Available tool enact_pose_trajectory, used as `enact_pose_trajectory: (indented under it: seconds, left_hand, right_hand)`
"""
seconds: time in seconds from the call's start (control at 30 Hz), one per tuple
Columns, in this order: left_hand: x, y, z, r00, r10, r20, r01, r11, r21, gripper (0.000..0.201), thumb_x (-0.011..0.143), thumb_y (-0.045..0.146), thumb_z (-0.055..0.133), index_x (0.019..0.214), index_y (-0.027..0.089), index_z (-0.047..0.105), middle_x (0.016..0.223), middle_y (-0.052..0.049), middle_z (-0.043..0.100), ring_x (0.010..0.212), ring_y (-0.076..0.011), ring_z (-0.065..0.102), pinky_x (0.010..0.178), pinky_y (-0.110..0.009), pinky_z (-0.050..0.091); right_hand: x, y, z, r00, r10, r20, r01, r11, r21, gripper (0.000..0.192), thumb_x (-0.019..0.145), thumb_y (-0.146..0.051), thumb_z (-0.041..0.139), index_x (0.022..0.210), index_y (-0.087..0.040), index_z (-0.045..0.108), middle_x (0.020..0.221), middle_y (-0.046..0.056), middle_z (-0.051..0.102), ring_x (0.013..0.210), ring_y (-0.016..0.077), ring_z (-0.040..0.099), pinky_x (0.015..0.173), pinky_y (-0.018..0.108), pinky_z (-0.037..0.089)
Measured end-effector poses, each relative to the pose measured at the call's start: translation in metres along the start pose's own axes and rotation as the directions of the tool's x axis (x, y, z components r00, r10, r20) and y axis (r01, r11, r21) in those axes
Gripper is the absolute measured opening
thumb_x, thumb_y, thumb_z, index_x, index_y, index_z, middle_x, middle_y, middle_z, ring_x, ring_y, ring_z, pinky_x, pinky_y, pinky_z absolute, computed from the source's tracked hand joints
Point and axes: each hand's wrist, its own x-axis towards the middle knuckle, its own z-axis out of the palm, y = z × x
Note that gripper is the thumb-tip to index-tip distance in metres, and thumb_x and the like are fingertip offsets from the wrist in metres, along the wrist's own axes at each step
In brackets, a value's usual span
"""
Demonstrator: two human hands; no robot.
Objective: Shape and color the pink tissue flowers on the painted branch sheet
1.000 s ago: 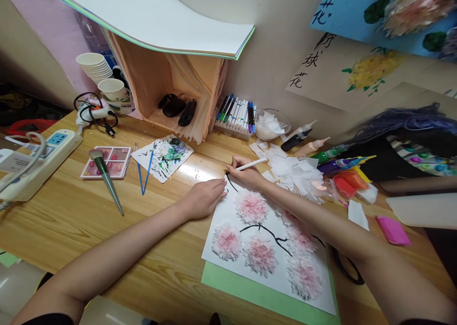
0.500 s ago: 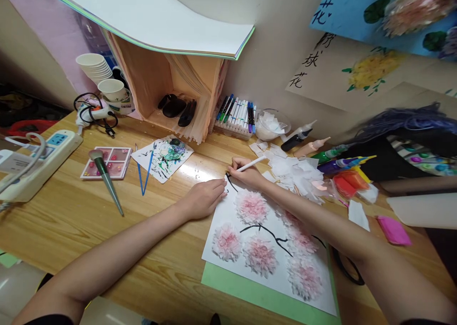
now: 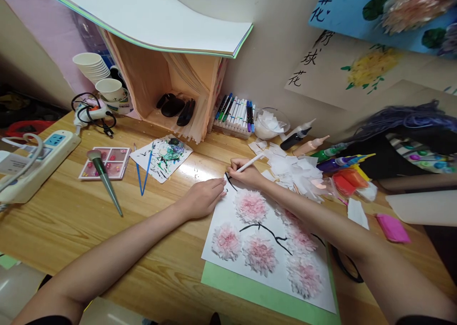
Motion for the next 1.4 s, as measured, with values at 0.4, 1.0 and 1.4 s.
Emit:
enact_pose_trajectory:
  seconds: [0.4, 1.0, 1.4]
  left_hand:
    - [0.0, 0.0, 0.0, 1.0, 0.002, -0.004, -0.002, 1.0, 0.004, 0.032, 0.099, 0.027, 0.032, 0.107, 0.012, 0.059, 0.119, -0.014, 0.065, 0.111, -0.0231, 0.062, 0.092, -0.034, 0.052]
    - [-0.004, -0.002, -0.007, 0.978, -0.188, -0.09, 0.162, 0.956, -0.244, 0.031, 0.097, 0.034, 0.034, 0.087, 0.02, 0.059, 0.099, -0.009, 0.067, 0.097, -0.0212, 0.061, 0.088, -0.037, 0.048]
    - [-0.024, 0.019, -0.011, 0.782, -0.603, 0.159, 0.51, 0.471, -0.72, 0.058, 0.077, 0.07, 0.049, 0.075, 0.014, 0.063, 0.098, -0.013, 0.068, 0.087, -0.0219, 0.067, 0.085, -0.038, 0.054]
  right_hand:
    - [0.0, 0.001, 0.0, 1.0, -0.009, 0.002, 0.009, 1.0, 0.02, 0.032, 0.073, -0.027, 0.055, 0.053, -0.022, 0.031, 0.051, -0.008, 0.032, 0.052, 0.0083, 0.031, 0.052, 0.024, 0.025]
    - [-0.024, -0.058, -0.082, 0.981, 0.078, -0.179, -0.039, 0.976, 0.213, 0.053, 0.07, -0.06, 0.065, 0.058, -0.022, 0.031, 0.052, -0.009, 0.03, 0.045, 0.0055, 0.027, 0.043, 0.021, 0.019]
    - [-0.289, -0.008, -0.088, 0.612, 0.425, -0.667, -0.44, 0.884, 0.159, 0.046, 0.082, -0.065, 0.05, 0.094, -0.021, 0.06, 0.079, 0.011, 0.072, 0.061, 0.0191, 0.065, 0.054, 0.03, 0.053]
